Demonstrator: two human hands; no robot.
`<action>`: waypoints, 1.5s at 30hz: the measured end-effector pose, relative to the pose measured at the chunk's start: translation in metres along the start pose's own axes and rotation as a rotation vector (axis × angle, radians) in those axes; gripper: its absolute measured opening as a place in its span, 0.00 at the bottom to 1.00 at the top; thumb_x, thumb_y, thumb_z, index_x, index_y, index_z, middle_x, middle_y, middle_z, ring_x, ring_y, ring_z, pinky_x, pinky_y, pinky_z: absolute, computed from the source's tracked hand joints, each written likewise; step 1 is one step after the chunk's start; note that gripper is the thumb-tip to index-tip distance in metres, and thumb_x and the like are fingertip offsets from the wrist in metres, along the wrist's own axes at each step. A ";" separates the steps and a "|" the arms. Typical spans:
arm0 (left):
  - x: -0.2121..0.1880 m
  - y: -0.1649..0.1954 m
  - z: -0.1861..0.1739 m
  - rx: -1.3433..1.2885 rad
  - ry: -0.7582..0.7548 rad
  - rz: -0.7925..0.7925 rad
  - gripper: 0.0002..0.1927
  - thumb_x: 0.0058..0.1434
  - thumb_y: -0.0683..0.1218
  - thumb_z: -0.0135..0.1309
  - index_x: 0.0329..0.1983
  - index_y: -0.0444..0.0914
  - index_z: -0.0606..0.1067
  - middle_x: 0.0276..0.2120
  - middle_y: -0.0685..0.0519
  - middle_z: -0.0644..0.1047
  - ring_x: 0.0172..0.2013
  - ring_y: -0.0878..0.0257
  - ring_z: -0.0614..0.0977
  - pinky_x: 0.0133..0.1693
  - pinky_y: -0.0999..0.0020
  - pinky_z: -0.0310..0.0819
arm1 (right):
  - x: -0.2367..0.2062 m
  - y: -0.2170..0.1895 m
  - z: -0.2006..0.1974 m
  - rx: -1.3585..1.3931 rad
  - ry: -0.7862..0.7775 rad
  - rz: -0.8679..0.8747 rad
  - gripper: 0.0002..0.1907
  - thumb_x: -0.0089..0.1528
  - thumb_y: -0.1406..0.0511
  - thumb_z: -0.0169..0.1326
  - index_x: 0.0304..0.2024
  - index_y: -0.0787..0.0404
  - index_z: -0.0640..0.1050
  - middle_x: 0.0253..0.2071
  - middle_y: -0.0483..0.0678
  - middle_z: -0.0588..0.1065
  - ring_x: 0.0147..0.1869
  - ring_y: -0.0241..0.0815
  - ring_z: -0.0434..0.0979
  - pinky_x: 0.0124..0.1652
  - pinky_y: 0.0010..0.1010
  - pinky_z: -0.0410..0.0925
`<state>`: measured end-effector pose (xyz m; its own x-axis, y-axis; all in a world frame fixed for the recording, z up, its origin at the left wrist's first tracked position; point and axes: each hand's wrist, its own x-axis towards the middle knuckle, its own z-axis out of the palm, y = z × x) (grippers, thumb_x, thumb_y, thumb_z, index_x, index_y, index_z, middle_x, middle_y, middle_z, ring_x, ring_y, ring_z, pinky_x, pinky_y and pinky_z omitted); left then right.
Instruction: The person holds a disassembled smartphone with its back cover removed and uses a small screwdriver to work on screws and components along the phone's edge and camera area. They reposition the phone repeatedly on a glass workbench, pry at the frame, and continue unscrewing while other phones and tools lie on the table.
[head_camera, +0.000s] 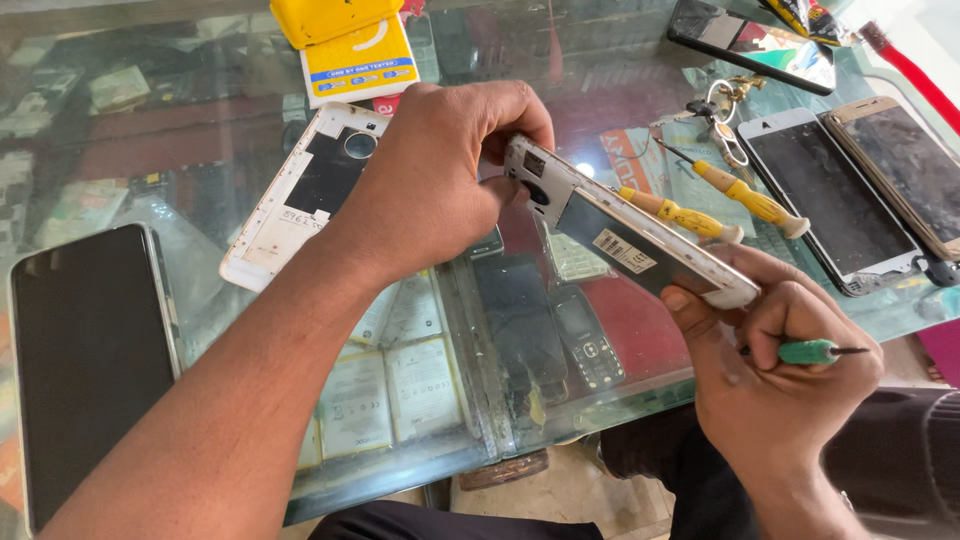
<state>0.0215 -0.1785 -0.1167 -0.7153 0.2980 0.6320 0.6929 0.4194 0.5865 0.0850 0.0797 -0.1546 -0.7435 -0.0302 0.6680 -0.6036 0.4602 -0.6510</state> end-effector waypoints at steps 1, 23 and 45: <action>0.000 0.000 0.001 -0.017 0.021 0.038 0.17 0.51 0.29 0.61 0.42 0.36 0.74 0.35 0.53 0.82 0.38 0.68 0.85 0.41 0.73 0.80 | 0.000 -0.002 -0.001 -0.074 0.004 -0.029 0.29 0.58 0.78 0.64 0.18 0.61 0.57 0.48 0.69 0.78 0.44 0.38 0.78 0.35 0.25 0.69; -0.001 -0.011 0.009 0.151 -0.144 -0.162 0.08 0.51 0.37 0.65 0.36 0.34 0.82 0.30 0.47 0.84 0.30 0.63 0.87 0.37 0.69 0.81 | -0.024 -0.012 -0.010 -0.402 -0.376 -0.223 0.25 0.50 0.55 0.68 0.17 0.65 0.70 0.58 0.55 0.77 0.61 0.55 0.78 0.53 0.41 0.71; -0.037 0.069 -0.005 0.846 -0.297 -0.678 0.08 0.57 0.43 0.62 0.30 0.32 0.81 0.28 0.34 0.80 0.32 0.39 0.83 0.38 0.48 0.79 | -0.031 0.007 0.008 -0.325 -0.072 -0.367 0.17 0.64 0.67 0.64 0.24 0.65 0.72 0.47 0.52 0.81 0.48 0.52 0.81 0.45 0.35 0.73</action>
<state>0.0959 -0.1648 -0.0972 -0.9926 -0.0677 0.1005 -0.0512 0.9859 0.1590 0.1016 0.0771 -0.1831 -0.5231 -0.2979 0.7985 -0.7173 0.6599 -0.2237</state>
